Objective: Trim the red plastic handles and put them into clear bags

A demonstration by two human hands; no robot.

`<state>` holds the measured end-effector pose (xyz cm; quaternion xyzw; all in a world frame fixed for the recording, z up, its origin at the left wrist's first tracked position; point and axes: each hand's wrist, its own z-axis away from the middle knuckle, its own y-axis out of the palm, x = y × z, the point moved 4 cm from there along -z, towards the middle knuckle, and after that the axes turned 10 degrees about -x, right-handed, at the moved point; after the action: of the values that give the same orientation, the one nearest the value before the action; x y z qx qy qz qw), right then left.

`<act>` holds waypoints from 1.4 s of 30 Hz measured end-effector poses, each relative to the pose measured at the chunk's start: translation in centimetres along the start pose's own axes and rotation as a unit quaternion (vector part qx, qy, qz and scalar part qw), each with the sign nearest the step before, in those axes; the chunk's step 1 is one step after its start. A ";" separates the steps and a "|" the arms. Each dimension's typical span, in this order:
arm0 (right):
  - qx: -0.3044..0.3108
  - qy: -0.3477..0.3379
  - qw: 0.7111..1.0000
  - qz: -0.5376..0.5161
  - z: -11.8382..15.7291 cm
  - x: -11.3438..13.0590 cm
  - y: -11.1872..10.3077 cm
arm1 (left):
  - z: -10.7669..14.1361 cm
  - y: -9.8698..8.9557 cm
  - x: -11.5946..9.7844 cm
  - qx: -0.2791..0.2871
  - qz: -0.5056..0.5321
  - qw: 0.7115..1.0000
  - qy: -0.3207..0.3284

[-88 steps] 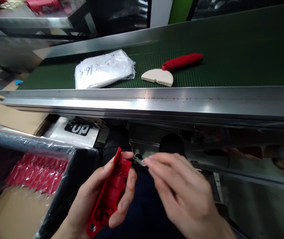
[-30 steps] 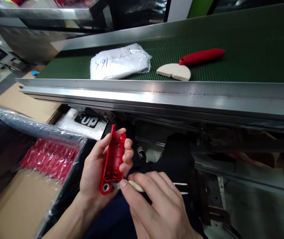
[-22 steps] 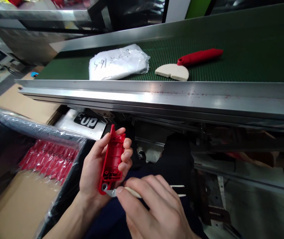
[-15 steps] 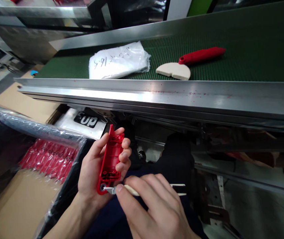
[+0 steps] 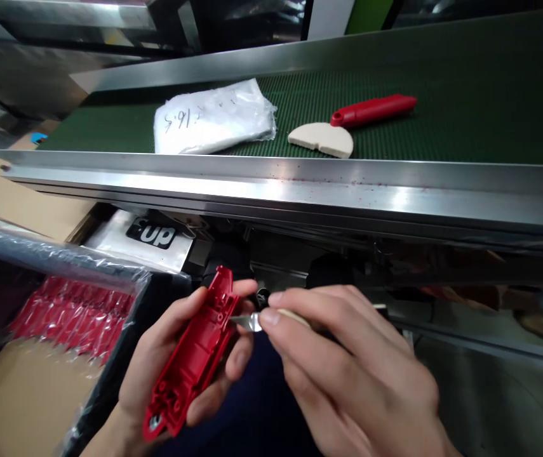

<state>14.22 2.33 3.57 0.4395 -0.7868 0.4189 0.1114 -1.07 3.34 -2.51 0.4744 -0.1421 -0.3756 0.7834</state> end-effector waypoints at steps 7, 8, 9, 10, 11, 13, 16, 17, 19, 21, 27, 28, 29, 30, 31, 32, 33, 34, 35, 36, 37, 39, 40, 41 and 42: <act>0.124 -0.111 0.986 0.002 -1.5 -2.5 0.5 | 1.1 0.8 0.7 0.019 -0.055 0.997 -0.051; 0.125 -0.113 0.986 -0.006 -1.4 -2.8 0.7 | 1.1 1.0 0.7 0.024 -0.058 0.997 -0.052; 0.127 -0.111 0.986 -0.013 -1.2 -3.0 0.9 | 1.1 1.1 0.8 0.028 -0.062 0.997 -0.048; 0.128 -0.108 0.986 -0.018 -1.0 -3.2 1.1 | 1.1 1.1 0.8 0.031 -0.065 0.997 -0.040; 0.129 -0.105 0.986 -0.023 -0.8 -3.3 1.2 | 1.1 0.9 0.9 0.030 -0.070 0.997 -0.033; 0.126 -0.103 0.986 -0.033 -0.5 -3.5 1.3 | 1.1 0.5 1.1 0.021 -0.085 0.996 -0.018; 0.124 -0.110 0.986 -0.036 -0.3 -3.6 1.1 | 1.2 0.3 1.0 0.028 -0.116 0.993 -0.002; 0.125 -0.113 0.985 -0.034 -0.2 -3.6 1.0 | 1.3 0.3 0.9 0.034 -0.130 0.991 -0.007; 0.126 -0.120 0.984 -0.028 -0.1 -3.6 0.7 | 1.5 0.6 0.7 0.042 -0.165 0.984 -0.042; 0.124 -0.128 0.984 -0.024 -0.1 -3.5 0.6 | 1.7 0.8 0.5 0.045 -0.194 0.976 -0.085; 0.106 -0.150 0.983 -0.011 -0.3 -2.9 0.6 | 1.7 0.4 -0.1 0.019 -0.204 0.975 -0.088; 0.105 -0.157 0.982 -0.005 -0.2 -2.9 0.5 | 1.7 0.1 0.0 0.012 -0.200 0.976 -0.085; 0.105 -0.163 0.981 0.005 -0.2 -2.9 0.4 | 1.7 -0.2 0.1 -0.002 -0.198 0.976 -0.088; 0.104 -0.165 0.981 0.019 -0.1 -3.1 0.2 | 1.9 -0.5 0.3 -0.022 -0.203 0.974 -0.097; 0.096 -0.158 0.982 0.036 -0.1 -3.3 0.0 | 2.1 -0.9 0.6 -0.046 -0.215 0.969 -0.109; 0.070 -0.137 0.987 0.056 -0.2 -3.7 -0.5 | 2.3 -1.3 0.9 -0.068 -0.235 0.961 -0.128; 0.025 -0.103 0.991 0.080 -0.4 -4.1 -1.1 | 2.6 -1.7 1.3 -0.083 -0.257 0.951 -0.149; -0.027 -0.063 0.992 0.106 -0.6 -4.6 -1.8 | 2.9 -2.0 1.5 -0.093 -0.273 0.943 -0.165; -0.071 -0.028 0.989 0.129 -0.8 -4.9 -2.4 | 3.1 -2.2 1.6 -0.099 -0.278 0.940 -0.170; -0.095 -0.005 0.985 0.146 -0.9 -5.2 -2.8 | 3.2 -2.4 1.6 -0.100 -0.269 0.943 -0.170; -0.100 -0.001 0.982 0.159 -1.0 -5.4 -3.0 | 3.2 -2.5 1.4 -0.095 -0.250 0.950 -0.163; -0.070 -0.035 0.981 0.177 -1.4 -5.6 -3.2 | 2.9 -2.7 0.7 -0.079 -0.208 0.966 -0.135; -0.063 -0.056 0.978 0.191 -1.7 -5.8 -3.5 | 2.6 -2.8 0.3 -0.074 -0.196 0.971 -0.115; -0.068 -0.076 0.972 0.211 -2.1 -6.3 -3.9 | 2.3 -2.9 -0.3 -0.078 -0.194 0.974 -0.085; -0.082 -0.090 0.965 0.233 -2.5 -6.9 -4.6 | 1.9 -2.9 -0.9 -0.086 -0.201 0.975 -0.045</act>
<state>21.41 7.20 3.94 0.2698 -0.9058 0.3258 -0.0249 -4.12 2.01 -3.86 0.4062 -0.0464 -0.5570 0.7229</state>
